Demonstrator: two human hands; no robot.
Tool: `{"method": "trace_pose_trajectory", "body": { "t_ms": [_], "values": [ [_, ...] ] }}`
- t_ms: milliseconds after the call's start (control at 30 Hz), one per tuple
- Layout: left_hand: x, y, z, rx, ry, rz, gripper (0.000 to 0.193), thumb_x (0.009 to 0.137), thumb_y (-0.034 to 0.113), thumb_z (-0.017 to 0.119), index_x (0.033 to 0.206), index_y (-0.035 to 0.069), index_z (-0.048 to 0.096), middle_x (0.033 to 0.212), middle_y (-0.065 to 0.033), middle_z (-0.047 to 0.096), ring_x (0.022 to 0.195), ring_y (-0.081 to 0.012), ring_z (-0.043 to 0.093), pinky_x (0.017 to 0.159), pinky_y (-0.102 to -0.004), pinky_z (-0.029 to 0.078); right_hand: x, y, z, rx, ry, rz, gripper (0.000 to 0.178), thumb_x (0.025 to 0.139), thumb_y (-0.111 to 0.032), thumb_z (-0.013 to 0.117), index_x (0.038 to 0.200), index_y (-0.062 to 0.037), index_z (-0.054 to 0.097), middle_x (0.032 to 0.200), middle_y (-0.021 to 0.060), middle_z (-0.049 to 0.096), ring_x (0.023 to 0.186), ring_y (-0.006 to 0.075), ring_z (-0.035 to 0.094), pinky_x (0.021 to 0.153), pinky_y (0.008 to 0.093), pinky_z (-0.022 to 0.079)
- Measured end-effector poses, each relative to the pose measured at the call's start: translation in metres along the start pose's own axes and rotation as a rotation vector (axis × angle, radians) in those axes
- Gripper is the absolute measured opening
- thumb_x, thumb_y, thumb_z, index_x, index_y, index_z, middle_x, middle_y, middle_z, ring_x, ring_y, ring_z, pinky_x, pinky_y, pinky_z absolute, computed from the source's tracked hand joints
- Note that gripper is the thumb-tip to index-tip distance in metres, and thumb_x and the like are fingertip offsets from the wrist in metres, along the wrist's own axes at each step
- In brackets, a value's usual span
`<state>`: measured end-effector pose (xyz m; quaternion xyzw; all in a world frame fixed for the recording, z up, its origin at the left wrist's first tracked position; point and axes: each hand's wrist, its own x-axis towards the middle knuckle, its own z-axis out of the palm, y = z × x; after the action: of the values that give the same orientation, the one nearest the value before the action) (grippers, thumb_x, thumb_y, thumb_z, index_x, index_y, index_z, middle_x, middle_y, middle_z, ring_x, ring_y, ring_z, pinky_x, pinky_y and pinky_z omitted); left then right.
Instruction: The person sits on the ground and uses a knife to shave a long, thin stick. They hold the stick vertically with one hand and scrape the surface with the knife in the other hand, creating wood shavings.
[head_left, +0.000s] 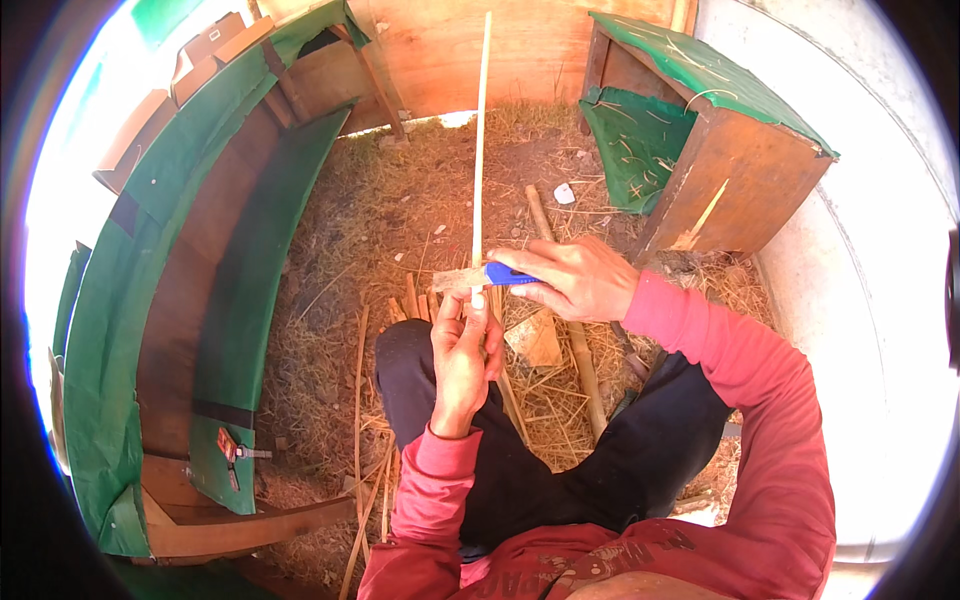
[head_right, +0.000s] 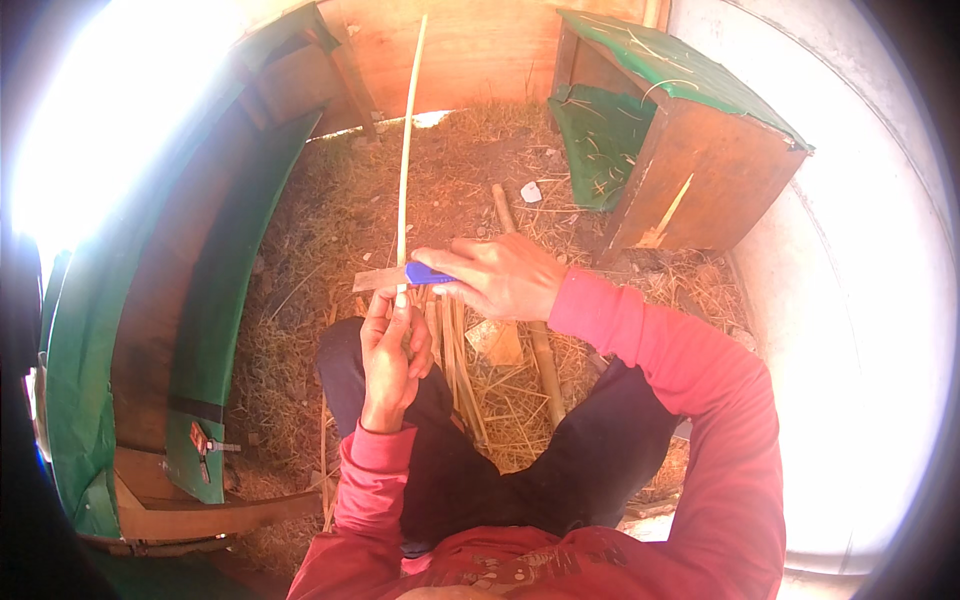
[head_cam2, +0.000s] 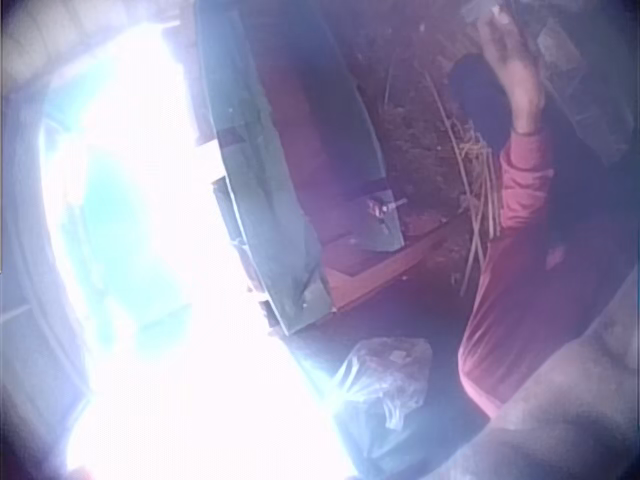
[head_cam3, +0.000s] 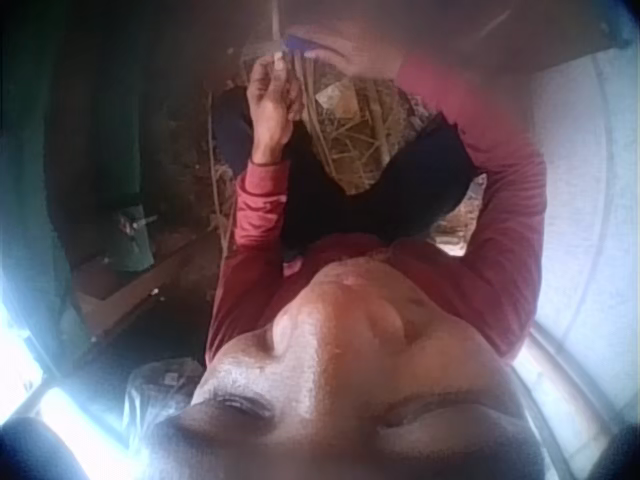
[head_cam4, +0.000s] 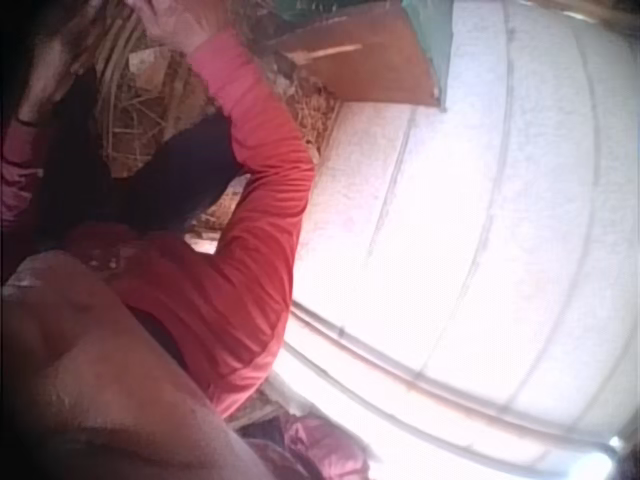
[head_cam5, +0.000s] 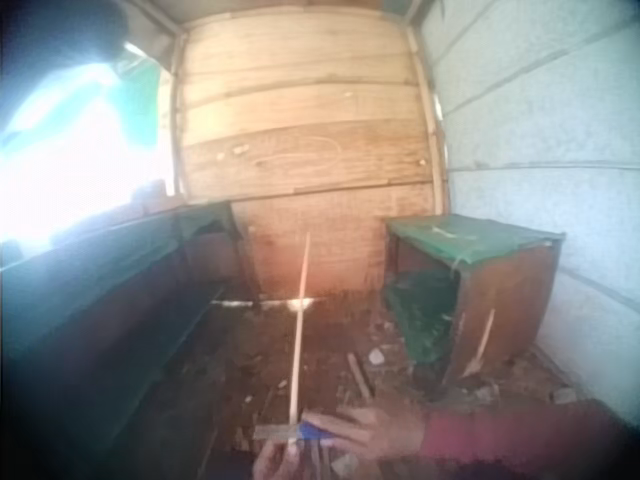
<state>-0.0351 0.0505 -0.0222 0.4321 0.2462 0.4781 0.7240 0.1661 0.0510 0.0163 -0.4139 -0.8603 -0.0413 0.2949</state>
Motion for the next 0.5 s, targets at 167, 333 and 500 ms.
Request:
{"method": "trace_pose_trajectory", "body": {
  "t_ms": [167, 333, 500],
  "values": [
    [-0.001, -0.001, -0.003, 0.023, 0.029, -0.02, 0.02, 0.101, 0.024, 0.047, 0.105, 0.007, 0.057, 0.051, 0.005, 0.035, 0.036, -0.003, 0.026, 0.034, -0.021, 0.02, -0.004, -0.012, 0.006, -0.174, -0.07, 0.057, 0.047, 0.09, -0.032, 0.057, 0.132, -0.0139, 0.048, 0.073, 0.0128, 0.056, 0.05, 0.0331, 0.058, 0.048, 0.0451, 0.047],
    [-0.003, -0.007, 0.003, 0.127, 0.125, 0.08, 0.024, 0.1, 0.026, 0.051, 0.098, 0.005, 0.061, 0.05, 0.0083, 0.032, 0.038, -0.0014, 0.023, 0.036, -0.0207, 0.017, -0.008, -0.012, 0.019, -0.221, -0.068, 0.115, 0.046, 0.093, -0.038, 0.052, 0.135, -0.0207, 0.044, 0.071, 0.0142, 0.057, 0.049, 0.0328, 0.059, 0.057, 0.0505, 0.053],
    [0.021, 0.001, 0.003, 0.147, 0.17, 0.104, 0.021, 0.099, 0.022, 0.052, 0.098, 0.004, 0.063, 0.053, 0.0109, 0.031, 0.041, 0.0003, 0.025, 0.037, -0.0202, 0.016, 0.01, 0.02, 0.03, -0.459, 0.042, 0.065, 0.04, 0.09, -0.037, 0.058, 0.126, -0.0224, 0.048, 0.061, 0.0151, 0.055, 0.047, 0.0309, 0.059, 0.039, 0.0416, 0.045]
  ]
}}
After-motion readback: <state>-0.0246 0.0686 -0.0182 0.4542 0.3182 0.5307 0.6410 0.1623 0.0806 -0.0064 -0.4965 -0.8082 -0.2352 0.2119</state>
